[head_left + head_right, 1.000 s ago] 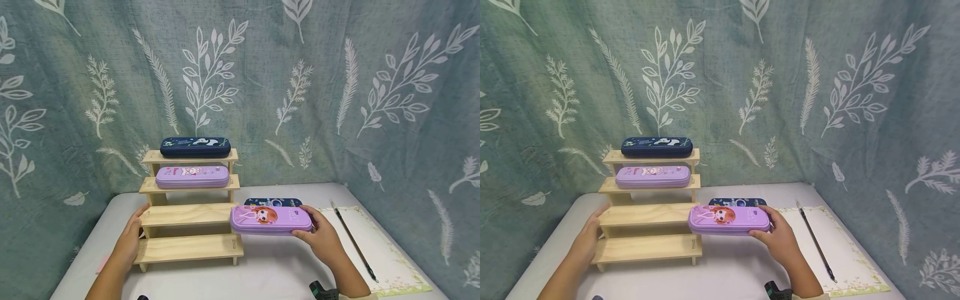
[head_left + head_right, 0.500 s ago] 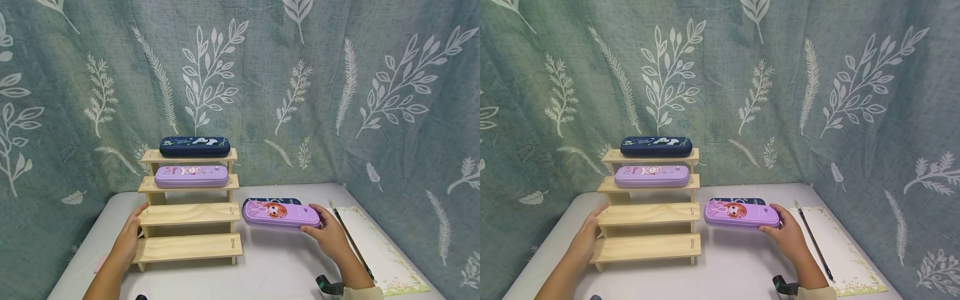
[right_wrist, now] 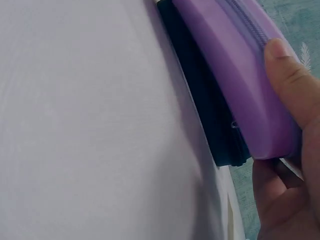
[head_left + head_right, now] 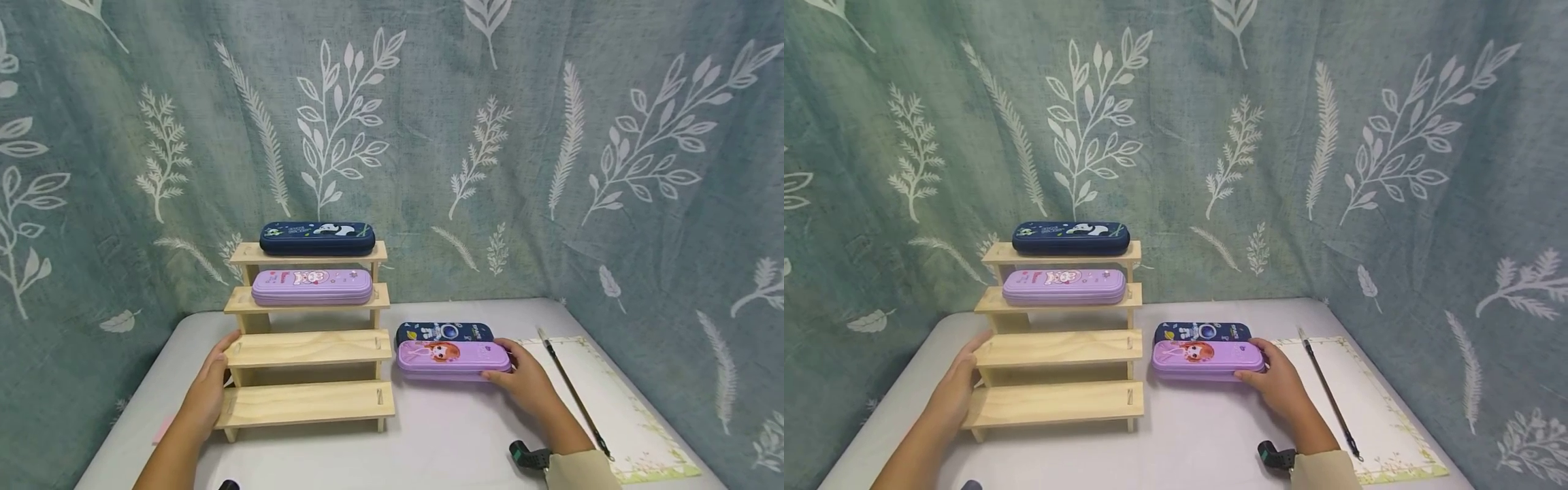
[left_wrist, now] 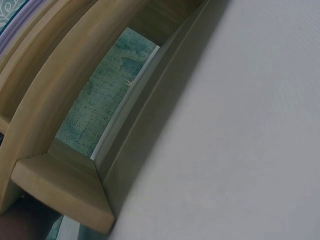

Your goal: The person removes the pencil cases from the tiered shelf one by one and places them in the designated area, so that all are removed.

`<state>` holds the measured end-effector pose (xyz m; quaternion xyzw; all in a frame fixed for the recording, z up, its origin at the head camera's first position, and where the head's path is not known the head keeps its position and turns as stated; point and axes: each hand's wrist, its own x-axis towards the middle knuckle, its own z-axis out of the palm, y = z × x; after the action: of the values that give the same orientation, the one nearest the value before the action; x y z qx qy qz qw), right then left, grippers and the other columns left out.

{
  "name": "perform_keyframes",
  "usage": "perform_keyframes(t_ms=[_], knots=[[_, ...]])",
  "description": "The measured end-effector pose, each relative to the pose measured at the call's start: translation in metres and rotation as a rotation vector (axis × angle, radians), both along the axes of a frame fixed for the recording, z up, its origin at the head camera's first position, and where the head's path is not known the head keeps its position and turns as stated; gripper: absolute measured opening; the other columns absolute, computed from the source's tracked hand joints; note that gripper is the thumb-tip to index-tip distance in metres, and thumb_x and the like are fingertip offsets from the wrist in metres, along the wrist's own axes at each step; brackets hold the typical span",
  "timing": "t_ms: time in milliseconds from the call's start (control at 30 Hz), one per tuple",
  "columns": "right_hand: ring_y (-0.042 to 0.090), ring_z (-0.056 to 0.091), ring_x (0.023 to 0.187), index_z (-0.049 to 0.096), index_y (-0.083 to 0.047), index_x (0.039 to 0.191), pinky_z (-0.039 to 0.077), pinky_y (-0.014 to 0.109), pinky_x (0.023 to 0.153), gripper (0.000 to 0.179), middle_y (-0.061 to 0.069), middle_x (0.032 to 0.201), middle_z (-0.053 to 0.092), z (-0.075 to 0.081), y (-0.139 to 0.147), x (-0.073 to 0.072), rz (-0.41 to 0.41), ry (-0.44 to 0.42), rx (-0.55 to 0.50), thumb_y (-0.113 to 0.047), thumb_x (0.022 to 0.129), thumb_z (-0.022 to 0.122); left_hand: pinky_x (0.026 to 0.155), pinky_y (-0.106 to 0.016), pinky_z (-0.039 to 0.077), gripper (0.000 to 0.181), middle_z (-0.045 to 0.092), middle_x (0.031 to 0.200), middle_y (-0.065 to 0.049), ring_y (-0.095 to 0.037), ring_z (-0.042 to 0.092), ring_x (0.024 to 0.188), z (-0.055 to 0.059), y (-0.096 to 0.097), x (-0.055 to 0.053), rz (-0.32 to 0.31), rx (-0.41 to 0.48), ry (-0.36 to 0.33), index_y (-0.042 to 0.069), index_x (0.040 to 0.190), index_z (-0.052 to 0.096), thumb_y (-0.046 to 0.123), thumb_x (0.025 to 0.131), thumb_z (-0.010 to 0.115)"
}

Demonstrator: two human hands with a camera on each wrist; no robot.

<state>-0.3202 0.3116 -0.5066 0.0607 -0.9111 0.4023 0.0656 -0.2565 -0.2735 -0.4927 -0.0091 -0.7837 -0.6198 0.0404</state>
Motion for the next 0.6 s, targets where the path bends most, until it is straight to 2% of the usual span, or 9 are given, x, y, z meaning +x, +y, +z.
perform_keyframes(t_ms=[233,433,600], knots=[[0.046,0.053,0.139,0.047,-0.006,0.153,0.042,0.059,0.116,0.089,0.028,0.154,0.050,-0.012,0.001,-0.001,0.025,-0.003,-0.001,-0.040,0.082,0.089,0.126,-0.070,0.002,0.056,0.006,0.176,-0.012,-0.043,0.000,0.161,0.000,0.000,0.000,-0.004,0.000,0.007,0.026,0.170,0.015,0.039,0.115,0.011],[0.049,0.045,0.145,0.042,-0.008,0.158,0.036,0.061,0.120,0.092,0.029,0.162,0.038,-0.016,0.001,0.001,0.010,-0.063,0.020,-0.040,0.085,0.087,0.126,-0.069,0.001,0.056,0.005,0.177,-0.011,-0.041,-0.002,0.162,-0.001,0.000,-0.001,-0.009,0.003,-0.005,0.027,0.170,0.014,0.041,0.115,0.011],[0.049,0.040,0.148,0.039,-0.009,0.160,0.033,0.063,0.121,0.094,0.027,0.163,0.038,-0.015,0.000,0.002,-0.016,-0.087,0.042,-0.040,0.085,0.086,0.126,-0.070,0.003,0.056,0.007,0.176,-0.012,-0.043,0.000,0.161,0.001,0.000,-0.001,-0.004,-0.010,0.010,0.027,0.170,0.015,0.040,0.115,0.011]])
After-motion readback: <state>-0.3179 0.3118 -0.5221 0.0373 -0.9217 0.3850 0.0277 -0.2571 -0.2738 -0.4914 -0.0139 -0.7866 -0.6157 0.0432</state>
